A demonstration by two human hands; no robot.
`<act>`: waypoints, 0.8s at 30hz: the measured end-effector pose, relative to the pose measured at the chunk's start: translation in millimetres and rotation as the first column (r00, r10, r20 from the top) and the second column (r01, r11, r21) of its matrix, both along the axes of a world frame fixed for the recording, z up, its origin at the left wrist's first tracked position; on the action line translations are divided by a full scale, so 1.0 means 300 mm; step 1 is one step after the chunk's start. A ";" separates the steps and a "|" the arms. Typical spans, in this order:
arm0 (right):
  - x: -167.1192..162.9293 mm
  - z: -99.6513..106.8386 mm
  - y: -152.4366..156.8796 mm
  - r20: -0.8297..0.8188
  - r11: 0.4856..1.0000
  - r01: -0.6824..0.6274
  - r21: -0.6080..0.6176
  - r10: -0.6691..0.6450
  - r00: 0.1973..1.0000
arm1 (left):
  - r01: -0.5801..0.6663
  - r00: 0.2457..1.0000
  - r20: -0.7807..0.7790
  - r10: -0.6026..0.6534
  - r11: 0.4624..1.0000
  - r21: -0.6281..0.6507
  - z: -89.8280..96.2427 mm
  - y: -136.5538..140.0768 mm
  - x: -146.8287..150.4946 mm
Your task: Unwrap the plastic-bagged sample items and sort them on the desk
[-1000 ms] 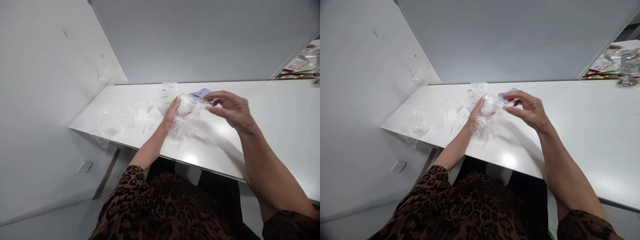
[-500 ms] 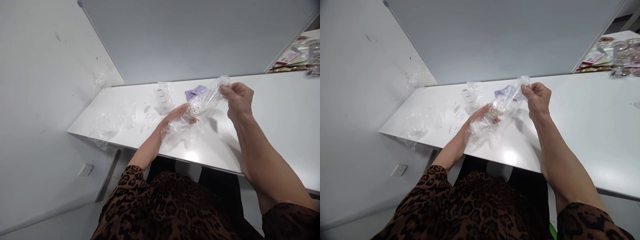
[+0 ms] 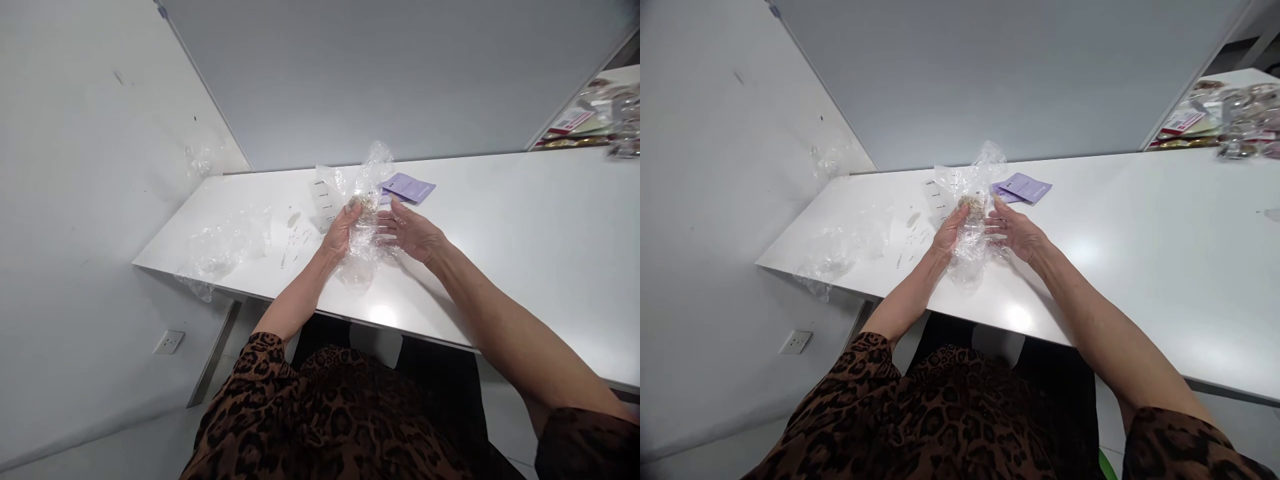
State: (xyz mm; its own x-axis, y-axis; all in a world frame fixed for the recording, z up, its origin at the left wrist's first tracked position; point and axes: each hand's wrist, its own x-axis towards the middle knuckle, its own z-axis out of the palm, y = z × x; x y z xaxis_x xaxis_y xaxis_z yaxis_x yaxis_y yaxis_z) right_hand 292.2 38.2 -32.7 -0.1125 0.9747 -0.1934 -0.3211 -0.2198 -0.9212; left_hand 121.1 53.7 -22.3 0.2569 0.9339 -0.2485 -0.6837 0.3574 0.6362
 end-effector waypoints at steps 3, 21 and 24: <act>-0.035 0.010 -0.029 0.040 0.997 0.055 0.045 -0.057 0.998 | 0.053 0.998 -0.024 -0.051 0.992 0.116 -0.023 0.008 0.008; 0.037 0.091 -0.049 0.175 0.815 0.164 0.556 -0.308 0.935 | 0.260 0.957 -0.125 -0.262 0.965 -0.034 -0.038 0.002 0.043; 0.054 0.110 -0.044 0.134 0.826 0.234 0.514 -0.346 0.929 | 0.237 0.960 -0.146 -0.237 0.971 -0.021 -0.054 0.007 0.040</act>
